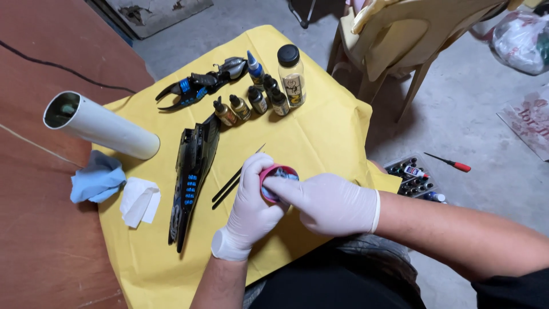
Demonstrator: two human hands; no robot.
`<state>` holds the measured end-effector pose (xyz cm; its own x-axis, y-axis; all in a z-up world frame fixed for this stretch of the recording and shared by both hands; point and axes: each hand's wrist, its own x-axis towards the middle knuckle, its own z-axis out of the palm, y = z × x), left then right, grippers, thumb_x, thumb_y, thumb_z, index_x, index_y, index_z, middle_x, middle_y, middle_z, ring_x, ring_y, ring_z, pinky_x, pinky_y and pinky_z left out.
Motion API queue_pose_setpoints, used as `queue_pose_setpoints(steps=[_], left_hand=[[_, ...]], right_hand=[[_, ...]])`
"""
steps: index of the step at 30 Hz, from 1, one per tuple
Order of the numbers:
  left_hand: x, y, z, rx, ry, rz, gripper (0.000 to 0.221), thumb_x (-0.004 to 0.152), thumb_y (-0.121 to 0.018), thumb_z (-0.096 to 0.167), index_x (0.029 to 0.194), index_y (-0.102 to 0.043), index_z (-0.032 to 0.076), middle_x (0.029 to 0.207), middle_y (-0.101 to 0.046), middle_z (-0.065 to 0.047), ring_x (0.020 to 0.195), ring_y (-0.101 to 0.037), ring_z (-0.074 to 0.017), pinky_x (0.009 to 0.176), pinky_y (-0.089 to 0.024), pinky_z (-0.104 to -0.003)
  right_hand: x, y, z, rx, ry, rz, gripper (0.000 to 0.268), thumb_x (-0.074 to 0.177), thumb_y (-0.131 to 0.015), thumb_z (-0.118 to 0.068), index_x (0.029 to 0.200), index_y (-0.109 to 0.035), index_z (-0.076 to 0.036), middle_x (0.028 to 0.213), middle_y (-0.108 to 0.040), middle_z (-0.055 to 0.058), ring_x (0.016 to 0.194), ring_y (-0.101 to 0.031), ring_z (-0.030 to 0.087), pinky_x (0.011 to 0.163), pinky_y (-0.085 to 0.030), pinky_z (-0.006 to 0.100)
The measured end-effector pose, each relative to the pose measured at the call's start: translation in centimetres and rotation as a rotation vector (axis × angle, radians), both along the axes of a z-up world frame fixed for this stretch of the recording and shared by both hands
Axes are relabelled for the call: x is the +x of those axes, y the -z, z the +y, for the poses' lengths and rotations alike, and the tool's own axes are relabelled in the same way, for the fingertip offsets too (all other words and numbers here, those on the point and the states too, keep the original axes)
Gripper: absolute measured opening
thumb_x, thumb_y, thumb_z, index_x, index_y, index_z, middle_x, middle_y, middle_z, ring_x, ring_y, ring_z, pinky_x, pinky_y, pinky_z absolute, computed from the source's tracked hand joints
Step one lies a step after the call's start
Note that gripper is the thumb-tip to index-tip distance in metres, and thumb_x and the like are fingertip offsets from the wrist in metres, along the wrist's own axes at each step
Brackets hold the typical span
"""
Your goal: Mixing different colors of paint in a small container and preparing them for application on a model part.
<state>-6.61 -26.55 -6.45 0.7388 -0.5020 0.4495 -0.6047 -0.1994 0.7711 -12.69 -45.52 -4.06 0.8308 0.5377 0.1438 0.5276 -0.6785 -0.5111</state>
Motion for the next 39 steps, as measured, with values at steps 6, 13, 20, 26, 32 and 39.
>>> queue_pose_setpoints(steps=[6,13,20,26,32,39], left_hand=[[-0.3,0.9,-0.3,0.087,0.008,-0.117,0.070,0.061,-0.081,-0.007,0.123,-0.049,0.000,0.123,-0.051,-0.018,0.121,-0.058,-0.0428,0.106,-0.047,-0.051],[-0.3,-0.6,0.5,0.001,-0.015,-0.026,0.071,0.061,-0.077,-0.006,0.125,-0.048,0.002,0.123,-0.050,-0.017,0.123,-0.057,-0.0398,0.108,-0.045,-0.050],[-0.3,0.9,1.2,0.018,0.032,0.051,0.069,0.061,-0.076,-0.005,0.123,-0.048,0.003,0.121,-0.050,-0.017,0.120,-0.057,-0.0398,0.106,-0.046,-0.049],[-0.4,1.0,1.1,0.090,-0.063,-0.092,0.068,0.064,-0.078,-0.003,0.125,-0.049,0.001,0.123,-0.051,-0.017,0.121,-0.058,-0.0406,0.104,-0.048,-0.049],[-0.8,1.1,0.7,0.127,-0.142,-0.364,0.070,0.066,-0.080,0.001,0.130,-0.050,0.001,0.126,-0.050,-0.019,0.121,-0.058,-0.0413,0.104,-0.051,-0.048],[-0.6,0.0,1.2,0.200,-0.168,-0.484,0.072,0.062,-0.075,-0.004,0.131,-0.051,-0.001,0.126,-0.050,-0.021,0.119,-0.059,-0.0426,0.102,-0.053,-0.049]], right_hand=[[0.6,1.4,-1.3,-0.410,0.073,-0.333,0.062,0.075,-0.056,-0.009,0.136,-0.047,-0.015,0.106,-0.066,0.005,0.050,-0.065,0.033,0.049,-0.055,0.048],[1.0,0.8,-0.5,-0.027,-0.049,-0.137,0.076,0.076,-0.052,0.001,0.149,-0.034,-0.005,0.120,-0.063,0.017,0.069,-0.065,0.051,0.053,-0.055,0.061],[1.6,2.7,-0.2,-0.294,-0.045,-0.368,0.084,0.073,-0.057,-0.004,0.153,-0.037,-0.018,0.120,-0.065,0.004,0.061,-0.063,0.037,0.054,-0.056,0.051],[1.2,0.9,1.4,-0.454,0.137,-0.382,0.048,0.080,-0.060,-0.015,0.126,-0.048,-0.018,0.094,-0.059,-0.001,0.053,-0.062,0.028,0.048,-0.052,0.044],[2.4,0.6,0.1,0.356,0.079,0.525,0.046,0.073,-0.049,-0.002,0.116,-0.058,-0.016,0.081,-0.061,-0.001,0.074,-0.067,0.025,0.071,-0.057,0.037],[0.0,0.2,1.3,-0.445,0.171,-0.459,0.054,0.079,-0.054,-0.005,0.132,-0.046,-0.006,0.074,-0.057,0.006,0.052,-0.063,0.027,0.053,-0.057,0.041]])
